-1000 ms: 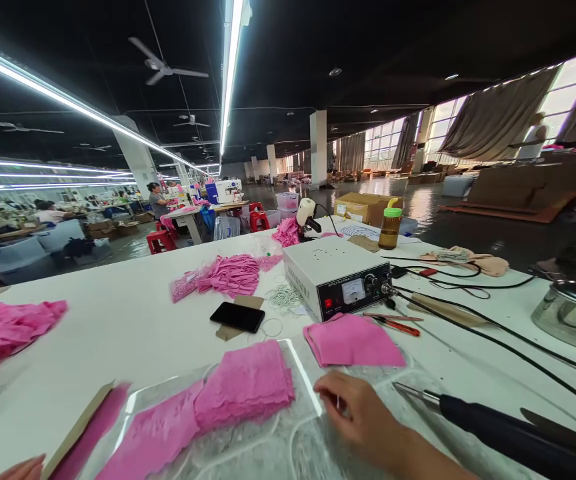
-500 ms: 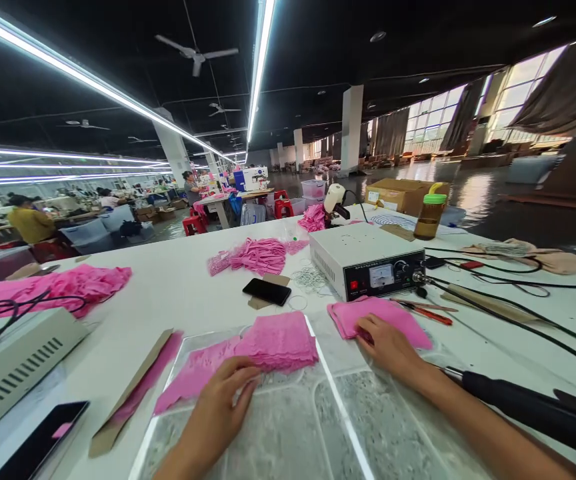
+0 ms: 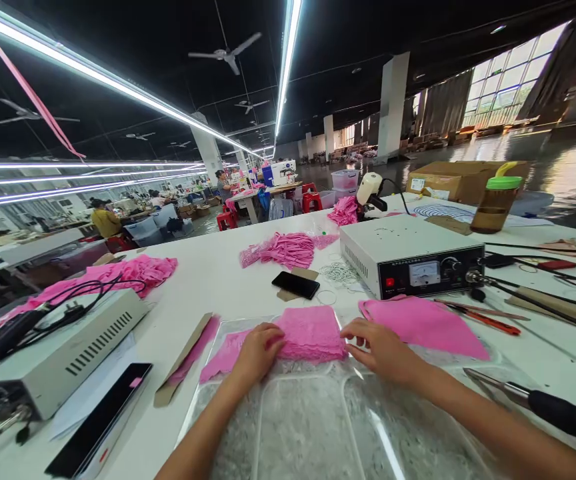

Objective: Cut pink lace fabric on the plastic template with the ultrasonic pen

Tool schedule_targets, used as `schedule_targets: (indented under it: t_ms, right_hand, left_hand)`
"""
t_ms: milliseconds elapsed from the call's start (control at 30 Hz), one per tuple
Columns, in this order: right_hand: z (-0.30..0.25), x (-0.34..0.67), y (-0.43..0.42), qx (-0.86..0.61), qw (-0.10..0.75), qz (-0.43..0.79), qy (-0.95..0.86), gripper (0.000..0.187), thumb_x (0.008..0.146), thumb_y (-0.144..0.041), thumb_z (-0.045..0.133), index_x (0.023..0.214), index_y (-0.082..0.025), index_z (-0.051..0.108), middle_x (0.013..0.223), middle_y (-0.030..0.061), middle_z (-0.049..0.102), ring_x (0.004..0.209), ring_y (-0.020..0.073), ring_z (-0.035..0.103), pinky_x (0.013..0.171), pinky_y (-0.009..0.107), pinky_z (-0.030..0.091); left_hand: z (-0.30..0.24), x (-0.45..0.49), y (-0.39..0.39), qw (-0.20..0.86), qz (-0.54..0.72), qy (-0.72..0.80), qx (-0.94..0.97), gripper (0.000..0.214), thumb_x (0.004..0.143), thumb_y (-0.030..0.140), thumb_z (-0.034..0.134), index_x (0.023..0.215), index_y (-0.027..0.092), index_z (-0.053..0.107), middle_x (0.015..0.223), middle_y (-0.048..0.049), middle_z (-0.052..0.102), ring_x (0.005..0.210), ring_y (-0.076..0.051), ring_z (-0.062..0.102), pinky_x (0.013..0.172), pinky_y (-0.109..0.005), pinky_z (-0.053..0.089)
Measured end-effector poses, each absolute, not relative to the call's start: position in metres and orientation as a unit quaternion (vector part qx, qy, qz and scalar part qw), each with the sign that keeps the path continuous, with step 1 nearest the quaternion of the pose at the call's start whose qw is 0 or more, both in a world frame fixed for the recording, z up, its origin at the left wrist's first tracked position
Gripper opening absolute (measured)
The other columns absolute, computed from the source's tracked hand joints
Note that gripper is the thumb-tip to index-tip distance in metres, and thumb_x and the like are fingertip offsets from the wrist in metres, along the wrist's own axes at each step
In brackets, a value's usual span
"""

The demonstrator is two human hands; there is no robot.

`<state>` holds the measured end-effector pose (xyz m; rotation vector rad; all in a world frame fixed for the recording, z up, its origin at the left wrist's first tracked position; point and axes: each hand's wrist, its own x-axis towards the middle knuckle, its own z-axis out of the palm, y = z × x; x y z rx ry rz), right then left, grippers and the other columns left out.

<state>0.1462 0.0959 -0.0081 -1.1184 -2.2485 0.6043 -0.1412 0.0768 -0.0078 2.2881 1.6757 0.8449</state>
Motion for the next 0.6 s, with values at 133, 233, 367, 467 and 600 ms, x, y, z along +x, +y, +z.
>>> schedule_targets:
  t_ms: [133, 233, 367, 467, 600]
  right_hand:
    - [-0.010, 0.115, 0.109, -0.405, 0.266, 0.221, -0.847, 0.013, 0.077, -0.019, 0.056, 0.084, -0.019, 0.066, 0.087, 0.0039, 0.062, 0.074, 0.0170, 0.057, 0.068, 0.029, 0.042]
    - [-0.016, 0.110, 0.119, -0.395, 0.262, 0.223, -0.852, 0.013, 0.076, -0.015, 0.052, 0.074, -0.019, 0.065, 0.078, 0.0027, 0.061, 0.071, 0.0166, 0.056, 0.064, 0.027, 0.040]
    - [-0.020, 0.113, 0.126, -0.384, 0.264, 0.229, -0.855, 0.019, 0.080, -0.019, 0.046, 0.071, -0.018, 0.063, 0.073, 0.0020, 0.061, 0.066, 0.0160, 0.054, 0.062, 0.028, 0.037]
    - [-0.021, 0.114, 0.129, -0.380, 0.264, 0.230, -0.856, 0.024, 0.082, -0.023, 0.043, 0.065, -0.018, 0.060, 0.069, 0.0020, 0.059, 0.065, 0.0161, 0.052, 0.062, 0.028, 0.037]
    - [-0.020, 0.113, 0.135, -0.386, 0.267, 0.229, -0.853, 0.027, 0.083, -0.027, 0.041, 0.064, -0.018, 0.058, 0.069, 0.0029, 0.059, 0.065, 0.0168, 0.051, 0.062, 0.030, 0.037]
  left_hand:
    - [-0.002, -0.141, 0.078, 0.105, 0.273, 0.556, 0.778, 0.020, 0.082, 0.014, 0.054, 0.084, 0.020, 0.073, 0.094, -0.0033, 0.071, 0.085, -0.016, 0.067, 0.082, -0.029, 0.053]
    - [0.002, -0.141, 0.078, 0.101, 0.266, 0.565, 0.774, 0.022, 0.083, 0.013, 0.052, 0.083, 0.020, 0.072, 0.090, -0.0023, 0.072, 0.083, -0.016, 0.066, 0.080, -0.028, 0.053]
    - [0.005, -0.142, 0.080, 0.085, 0.256, 0.577, 0.771, 0.023, 0.086, 0.015, 0.049, 0.087, 0.021, 0.071, 0.087, -0.0009, 0.073, 0.078, -0.015, 0.066, 0.075, -0.027, 0.053]
    - [0.004, -0.144, 0.079, 0.069, 0.239, 0.568, 0.785, 0.021, 0.084, 0.014, 0.051, 0.090, 0.021, 0.070, 0.089, -0.0009, 0.072, 0.080, -0.015, 0.066, 0.077, -0.026, 0.052]
    - [0.001, -0.150, 0.079, 0.026, 0.228, 0.564, 0.793, 0.026, 0.083, 0.008, 0.049, 0.094, 0.020, 0.070, 0.093, -0.0038, 0.069, 0.087, -0.017, 0.064, 0.081, -0.029, 0.051]
